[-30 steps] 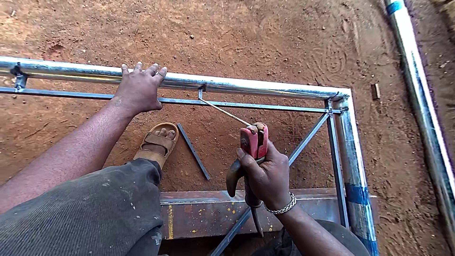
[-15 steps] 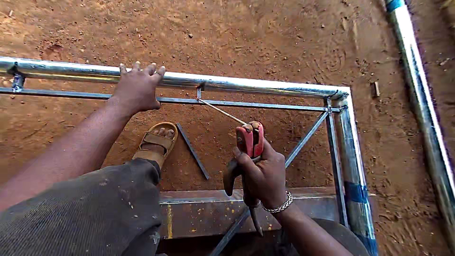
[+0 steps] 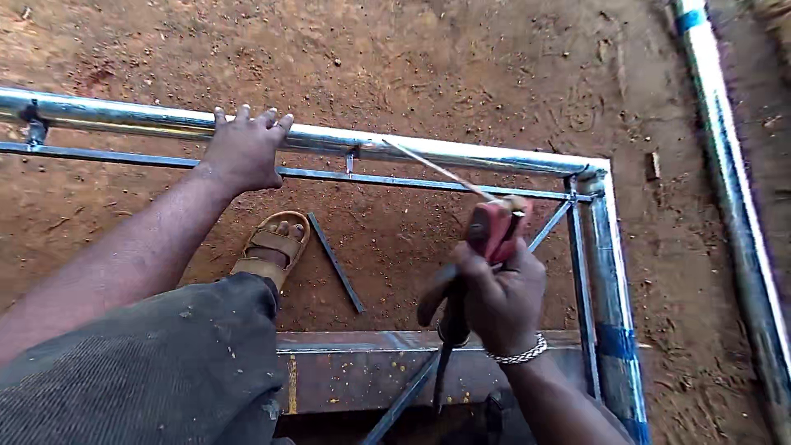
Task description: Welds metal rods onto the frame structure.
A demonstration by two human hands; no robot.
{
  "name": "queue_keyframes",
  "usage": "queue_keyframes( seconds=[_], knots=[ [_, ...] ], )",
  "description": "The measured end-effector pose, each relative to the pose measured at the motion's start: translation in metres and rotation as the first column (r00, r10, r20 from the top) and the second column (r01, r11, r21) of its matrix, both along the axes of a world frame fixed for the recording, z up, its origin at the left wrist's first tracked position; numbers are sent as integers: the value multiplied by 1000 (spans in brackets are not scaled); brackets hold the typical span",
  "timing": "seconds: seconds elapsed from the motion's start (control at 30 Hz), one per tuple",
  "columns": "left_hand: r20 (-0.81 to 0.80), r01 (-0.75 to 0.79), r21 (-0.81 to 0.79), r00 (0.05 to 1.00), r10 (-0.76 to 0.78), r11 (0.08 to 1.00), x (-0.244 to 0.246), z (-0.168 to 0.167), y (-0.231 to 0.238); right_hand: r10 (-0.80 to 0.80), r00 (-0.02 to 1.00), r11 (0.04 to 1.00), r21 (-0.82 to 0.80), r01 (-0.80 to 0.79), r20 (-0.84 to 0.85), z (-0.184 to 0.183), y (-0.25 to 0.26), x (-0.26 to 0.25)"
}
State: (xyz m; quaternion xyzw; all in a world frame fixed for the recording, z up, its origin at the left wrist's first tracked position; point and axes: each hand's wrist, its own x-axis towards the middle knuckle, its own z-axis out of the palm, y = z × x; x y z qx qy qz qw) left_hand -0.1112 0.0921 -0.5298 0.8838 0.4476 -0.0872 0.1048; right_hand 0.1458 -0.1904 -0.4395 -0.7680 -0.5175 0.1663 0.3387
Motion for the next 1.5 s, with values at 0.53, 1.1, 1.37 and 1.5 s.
queue_keyframes(
  seconds=[0.53,1.1,1.37,1.5],
  knots=[
    [3,-1,5,1000,1,1000,1,0,0,143,977,988,-77,-132,156,-15,-1,-31],
    [-43,-20,-2,999,20,1000,2,5,-3,137,983,989,-74,-128,126,-14,-1,-32],
    [-16,-17,-9,1000,16,1000,2,4,-2,129,982,990,-82,-119,135,-14,0,-32],
    [-22,-10,1,1000,10,1000,3,2,-1,131,985,989,-86,-122,113,-13,0,-32]
  ],
)
